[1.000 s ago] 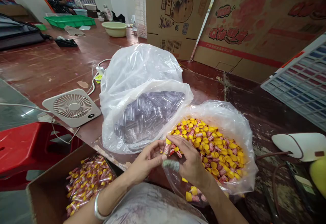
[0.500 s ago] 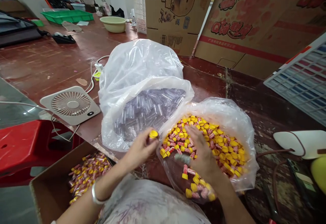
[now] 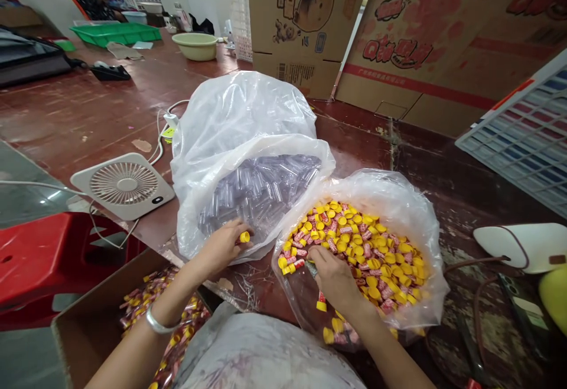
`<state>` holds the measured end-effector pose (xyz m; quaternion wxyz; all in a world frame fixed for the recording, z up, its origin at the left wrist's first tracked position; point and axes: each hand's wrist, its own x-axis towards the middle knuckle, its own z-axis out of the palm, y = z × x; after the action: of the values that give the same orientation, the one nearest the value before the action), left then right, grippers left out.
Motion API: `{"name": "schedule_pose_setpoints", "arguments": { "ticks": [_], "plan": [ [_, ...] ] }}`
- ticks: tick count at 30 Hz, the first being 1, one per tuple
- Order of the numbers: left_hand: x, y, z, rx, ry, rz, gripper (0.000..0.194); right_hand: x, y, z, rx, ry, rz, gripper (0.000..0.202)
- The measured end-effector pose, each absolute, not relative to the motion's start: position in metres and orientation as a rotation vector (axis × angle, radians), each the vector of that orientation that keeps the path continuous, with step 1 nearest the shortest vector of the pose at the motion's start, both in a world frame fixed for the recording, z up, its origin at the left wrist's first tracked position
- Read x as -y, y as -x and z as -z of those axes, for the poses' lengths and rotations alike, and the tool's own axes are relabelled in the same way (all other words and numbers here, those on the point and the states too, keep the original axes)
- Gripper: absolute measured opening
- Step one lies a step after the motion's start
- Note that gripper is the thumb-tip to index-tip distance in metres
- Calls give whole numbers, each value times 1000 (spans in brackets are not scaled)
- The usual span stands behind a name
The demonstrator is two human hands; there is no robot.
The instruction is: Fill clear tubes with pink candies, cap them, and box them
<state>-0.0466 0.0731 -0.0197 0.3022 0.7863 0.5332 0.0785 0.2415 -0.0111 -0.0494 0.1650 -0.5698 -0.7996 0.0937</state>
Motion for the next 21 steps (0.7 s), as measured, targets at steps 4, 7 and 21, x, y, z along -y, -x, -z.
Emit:
{"name": "schedule_pose_setpoints", "arguments": {
  "ticks": [4,7,21],
  "plan": [
    [-59,45,-3,-1206,-1759,-508,31,11,-244,26,1716,1414,-504,23],
    [-45,26,-17,-1027,-1628,-510,32,12,-232,1,1528,1260,-594,31],
    [-20,-23,-10,-683,-1238,-621,27,12,-220,-15,1765,1106,-470,29]
  ]
}}
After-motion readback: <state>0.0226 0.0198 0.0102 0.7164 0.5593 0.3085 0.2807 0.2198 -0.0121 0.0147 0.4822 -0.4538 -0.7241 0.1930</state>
